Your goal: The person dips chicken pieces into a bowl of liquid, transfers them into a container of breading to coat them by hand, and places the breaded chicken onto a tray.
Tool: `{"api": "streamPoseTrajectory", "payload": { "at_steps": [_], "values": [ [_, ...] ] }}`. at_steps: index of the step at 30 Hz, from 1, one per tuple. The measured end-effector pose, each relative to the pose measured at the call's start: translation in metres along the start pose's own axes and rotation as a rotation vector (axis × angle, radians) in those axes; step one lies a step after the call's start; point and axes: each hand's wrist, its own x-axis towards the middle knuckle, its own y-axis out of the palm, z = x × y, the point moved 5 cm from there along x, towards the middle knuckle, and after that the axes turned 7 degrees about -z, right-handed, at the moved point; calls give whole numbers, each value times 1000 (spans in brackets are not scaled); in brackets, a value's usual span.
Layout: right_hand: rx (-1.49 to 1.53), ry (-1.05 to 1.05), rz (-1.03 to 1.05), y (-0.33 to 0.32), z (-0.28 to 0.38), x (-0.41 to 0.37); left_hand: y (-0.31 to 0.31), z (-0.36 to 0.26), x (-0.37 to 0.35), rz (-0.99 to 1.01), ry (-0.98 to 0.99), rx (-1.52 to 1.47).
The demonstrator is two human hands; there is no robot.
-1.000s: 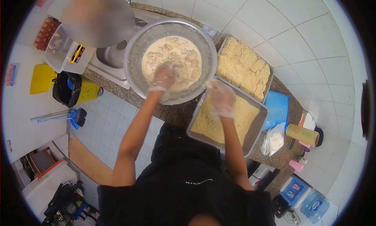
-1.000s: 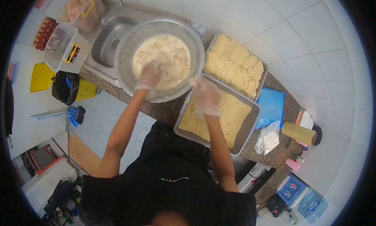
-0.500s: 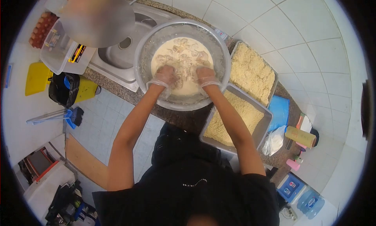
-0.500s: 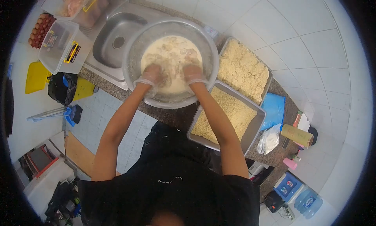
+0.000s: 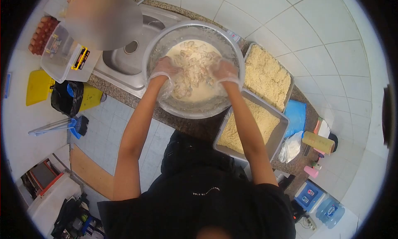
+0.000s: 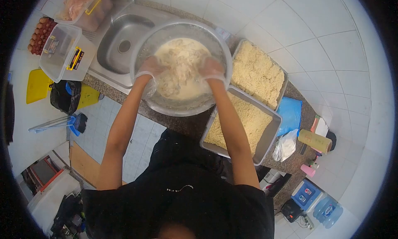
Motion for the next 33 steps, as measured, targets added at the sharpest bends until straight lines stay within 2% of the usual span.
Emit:
{"api": "streamPoseTrajectory", "payload": {
  "at_steps": [2,4,9,11,13,16,18,20,21,23,26,28,29,30,31,32,33],
  "values": [
    [-118,-34,58,20,8,-7,-3,-3,-4,42,-20,-135],
    [-235,-228,-54,46,15,-9,-3,-6,-5,9,-6,-131],
    [-207,-214,-53,47,5,20,-13,-5,-9,-63,-33,-68],
    [-162,-206,-72,32,-1,25,-20,-5,-10,-85,-27,-128],
    [81,-219,-110,4,-2,28,-30,-4,-8,-116,31,-138],
    [-20,-188,19,-34,-2,19,-30,-7,-23,-175,84,-117],
    [31,-216,-46,-72,0,5,-40,-23,-23,-242,117,-83],
    [80,-232,-91,-87,-16,-18,-49,-47,-46,-395,263,-88],
    [75,-266,-129,-93,-31,-29,-51,-58,-58,-385,274,-87],
    [62,-261,-173,-112,-59,-63,-68,-106,-101,-218,357,-96],
    [132,-248,-188,-164,-86,-130,-49,-159,-154,-174,522,-117],
    [106,-259,8,-172,-108,-162,-14,-186,-184,-64,596,-143],
    [112,-230,1,-171,-125,-171,5,-200,-194,19,641,-166],
    [7,-215,119,-158,-144,-179,26,-214,-198,33,662,-159],
    [-96,-199,239,-143,-164,-188,57,-226,-200,162,656,-96],
    [-87,-175,232,-127,-184,-191,88,-234,-201,290,648,-30],
    [-47,-159,248,-103,-208,-189,112,-244,-195,299,669,-20]
  ]
}}
